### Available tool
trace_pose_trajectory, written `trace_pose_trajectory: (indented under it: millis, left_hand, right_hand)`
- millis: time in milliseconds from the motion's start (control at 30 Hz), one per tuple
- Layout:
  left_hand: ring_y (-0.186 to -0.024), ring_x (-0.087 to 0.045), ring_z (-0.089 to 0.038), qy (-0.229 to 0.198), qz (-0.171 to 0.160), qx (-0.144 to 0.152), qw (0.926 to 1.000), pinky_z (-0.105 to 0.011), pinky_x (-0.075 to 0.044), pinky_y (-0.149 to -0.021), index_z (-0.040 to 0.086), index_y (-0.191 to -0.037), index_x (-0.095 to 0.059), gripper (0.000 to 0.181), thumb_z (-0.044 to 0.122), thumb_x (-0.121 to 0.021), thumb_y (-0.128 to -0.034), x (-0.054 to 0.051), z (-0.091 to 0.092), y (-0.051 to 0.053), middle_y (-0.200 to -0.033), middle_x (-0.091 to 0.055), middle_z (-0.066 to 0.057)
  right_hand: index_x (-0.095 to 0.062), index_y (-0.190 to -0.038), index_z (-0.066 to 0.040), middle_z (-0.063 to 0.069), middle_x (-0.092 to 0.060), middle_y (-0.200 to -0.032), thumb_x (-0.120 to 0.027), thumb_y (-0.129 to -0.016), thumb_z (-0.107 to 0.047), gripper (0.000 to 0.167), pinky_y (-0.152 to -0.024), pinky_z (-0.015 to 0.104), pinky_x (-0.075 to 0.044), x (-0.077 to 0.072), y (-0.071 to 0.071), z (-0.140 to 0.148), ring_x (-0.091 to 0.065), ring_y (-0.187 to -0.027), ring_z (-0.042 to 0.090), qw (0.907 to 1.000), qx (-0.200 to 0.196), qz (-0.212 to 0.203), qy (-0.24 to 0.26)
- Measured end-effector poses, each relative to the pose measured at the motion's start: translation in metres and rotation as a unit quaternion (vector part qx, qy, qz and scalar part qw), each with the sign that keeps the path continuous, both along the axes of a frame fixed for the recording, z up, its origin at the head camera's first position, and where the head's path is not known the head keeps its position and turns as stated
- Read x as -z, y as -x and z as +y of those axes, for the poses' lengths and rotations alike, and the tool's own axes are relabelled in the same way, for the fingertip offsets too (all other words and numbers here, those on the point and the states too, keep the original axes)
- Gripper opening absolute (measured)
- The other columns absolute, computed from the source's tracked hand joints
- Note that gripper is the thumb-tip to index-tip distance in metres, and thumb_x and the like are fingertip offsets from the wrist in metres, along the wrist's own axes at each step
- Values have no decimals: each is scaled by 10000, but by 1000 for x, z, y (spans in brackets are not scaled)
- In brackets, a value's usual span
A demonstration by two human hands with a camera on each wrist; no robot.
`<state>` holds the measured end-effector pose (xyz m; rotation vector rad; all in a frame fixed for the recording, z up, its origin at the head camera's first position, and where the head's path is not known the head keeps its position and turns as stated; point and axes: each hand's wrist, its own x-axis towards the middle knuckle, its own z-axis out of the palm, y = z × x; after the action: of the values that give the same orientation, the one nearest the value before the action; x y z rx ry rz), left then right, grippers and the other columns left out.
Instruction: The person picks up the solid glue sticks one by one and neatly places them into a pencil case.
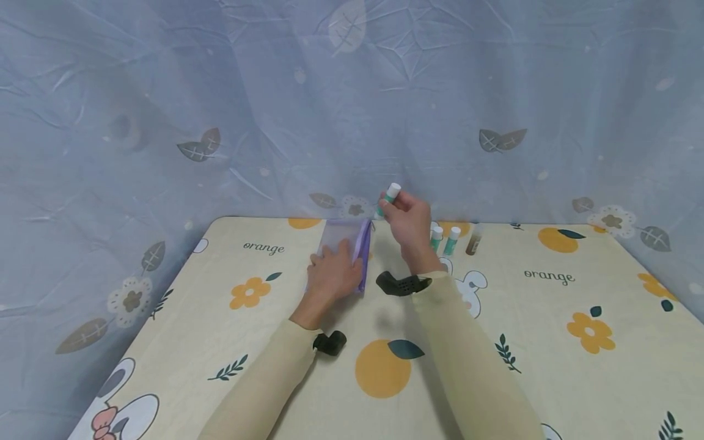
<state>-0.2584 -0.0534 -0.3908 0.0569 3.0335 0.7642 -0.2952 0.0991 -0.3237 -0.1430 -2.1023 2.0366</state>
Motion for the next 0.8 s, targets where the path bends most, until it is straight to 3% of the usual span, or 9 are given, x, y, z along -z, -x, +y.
trace_pose_trajectory:
  millis: [500, 800]
  left_hand:
    - [-1177, -524, -504, 76, 55, -61, 9999, -644, -447, -998, 122, -1602, -413, 610, 411, -450, -1066, 5, 0, 4, -1412, -536, -324]
    - [-1226, -514, -545, 118, 62, -19, 9999, -646, -433, -1036, 120, -1600, -420, 603, 407, -464, -1071, 1, 0, 0, -1429, -523, -350]
  right_hand:
    - [-704, -1383, -101, 101, -718, -1403, -703, -1027, -161, 361, -1124, 382, -524, 20, -1, -10, -643, -1362, 244, 9996, 203, -106, -148]
    - [-701, -1390, -113, 86, -721, -1402, -719, -1018, -189, 380, -1110, 411, -532, 33, -2, -11, -653, -1347, 245, 9989, 292, -270, -242]
